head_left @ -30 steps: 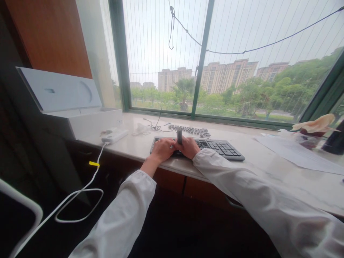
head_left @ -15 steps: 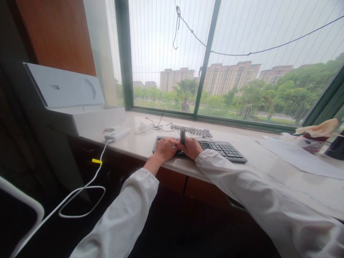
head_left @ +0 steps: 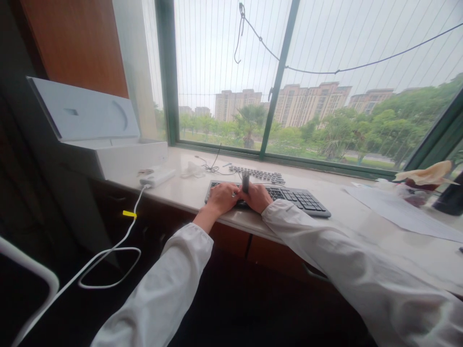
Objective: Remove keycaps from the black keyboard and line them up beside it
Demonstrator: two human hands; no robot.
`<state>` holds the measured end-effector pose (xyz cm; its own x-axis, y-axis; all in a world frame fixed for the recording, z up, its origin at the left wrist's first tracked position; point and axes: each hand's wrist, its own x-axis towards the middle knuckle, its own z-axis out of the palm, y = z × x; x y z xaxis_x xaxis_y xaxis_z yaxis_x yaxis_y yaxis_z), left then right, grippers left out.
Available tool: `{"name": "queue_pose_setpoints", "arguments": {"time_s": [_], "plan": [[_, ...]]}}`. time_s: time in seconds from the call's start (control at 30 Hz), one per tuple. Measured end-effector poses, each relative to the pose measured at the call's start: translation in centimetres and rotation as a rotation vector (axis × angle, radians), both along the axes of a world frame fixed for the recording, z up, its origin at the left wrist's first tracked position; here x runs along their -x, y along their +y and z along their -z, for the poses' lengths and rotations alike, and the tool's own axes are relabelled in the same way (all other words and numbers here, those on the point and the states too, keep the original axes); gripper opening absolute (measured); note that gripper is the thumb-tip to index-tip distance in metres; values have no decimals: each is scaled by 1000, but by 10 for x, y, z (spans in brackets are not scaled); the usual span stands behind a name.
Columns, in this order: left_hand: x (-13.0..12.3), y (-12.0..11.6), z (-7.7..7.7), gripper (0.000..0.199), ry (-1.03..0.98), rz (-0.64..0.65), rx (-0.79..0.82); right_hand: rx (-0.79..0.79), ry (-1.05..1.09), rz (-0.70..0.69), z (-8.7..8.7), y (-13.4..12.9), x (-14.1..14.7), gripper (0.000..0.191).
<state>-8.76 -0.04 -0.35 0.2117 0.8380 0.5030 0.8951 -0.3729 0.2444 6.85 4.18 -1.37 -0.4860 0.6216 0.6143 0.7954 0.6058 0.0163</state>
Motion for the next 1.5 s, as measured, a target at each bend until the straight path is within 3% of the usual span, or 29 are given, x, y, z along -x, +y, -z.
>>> {"name": "queue_pose_setpoints", "arguments": {"time_s": [0.4, 0.77, 1.1, 1.5], "plan": [[-1, 0, 1, 29, 37, -13, -6, 24, 20, -5, 0, 0, 0, 33], [2, 6, 3, 20, 63, 71, -16, 78, 145, -50, -2, 11, 1, 26], [3, 9, 4, 20, -13, 102, -15, 39, 21, -91, 0, 3, -2, 30], [2, 6, 3, 20, -10, 82, 3, 35, 38, -27, 1, 2, -1, 31]]}}
